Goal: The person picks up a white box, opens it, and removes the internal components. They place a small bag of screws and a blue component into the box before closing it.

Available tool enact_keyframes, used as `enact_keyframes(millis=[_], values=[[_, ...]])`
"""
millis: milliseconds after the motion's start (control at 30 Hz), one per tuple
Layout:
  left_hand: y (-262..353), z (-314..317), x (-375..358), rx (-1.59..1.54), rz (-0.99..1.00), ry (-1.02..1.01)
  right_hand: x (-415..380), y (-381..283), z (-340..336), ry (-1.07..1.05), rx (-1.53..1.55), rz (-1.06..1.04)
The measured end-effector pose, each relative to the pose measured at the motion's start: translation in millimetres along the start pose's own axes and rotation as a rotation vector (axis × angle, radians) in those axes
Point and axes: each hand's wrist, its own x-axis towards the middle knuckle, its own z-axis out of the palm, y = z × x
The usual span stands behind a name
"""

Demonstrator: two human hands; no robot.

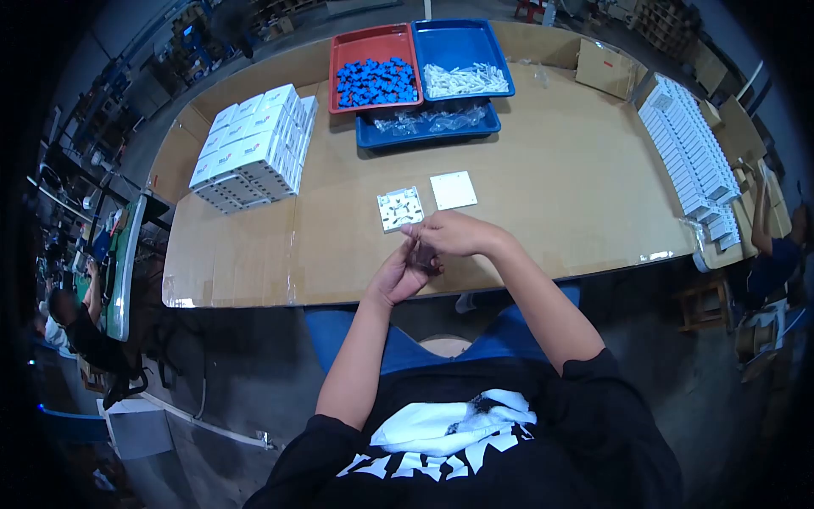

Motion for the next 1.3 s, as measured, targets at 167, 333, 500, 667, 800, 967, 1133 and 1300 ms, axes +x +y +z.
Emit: enact_keyframes(millis=[167, 333, 500, 667, 800, 967, 1133, 1300], values=[[-2.5, 7.6, -4.7, 0.084, -0.011, 0.126, 0.2, 11.2, 11.2, -0.052, -0.127, -0.073], [1.7, 18.3, -6.9, 0.168, -0.083, 0.158, -9.3, 4.1, 1.2, -0.144, -0.037, -0.052], [2.5, 15.3, -5.0, 0.107, -0.121, 0.094, -12.9, 2.9, -27.2, -0.193, 0.038, 0.013], [11.0, 26.4, 0.3, -0.092, -0.147, 0.062, 15.0, 32.7, -120.2, 0.191, 0.058, -0.069], [12.8, 23.4, 6.6, -0.187, -0.167, 0.051, 88.9, 73.0, -226.9, 0.823, -0.006, -0.268], [14.5, 22.7, 9.9, -0.175, -0.195, 0.088, 141.4, 66.8, -316.8, 1.165, -0.446, -0.165], [19.3, 26.1, 13.1, -0.238, -0.234, 0.093, 185.7, 88.6, -355.2, 1.181, -0.944, -0.048], [19.3, 24.4, 12.7, -0.276, -0.274, 0.084, 192.9, 97.8, -360.7, 1.127, -1.133, -0.032]])
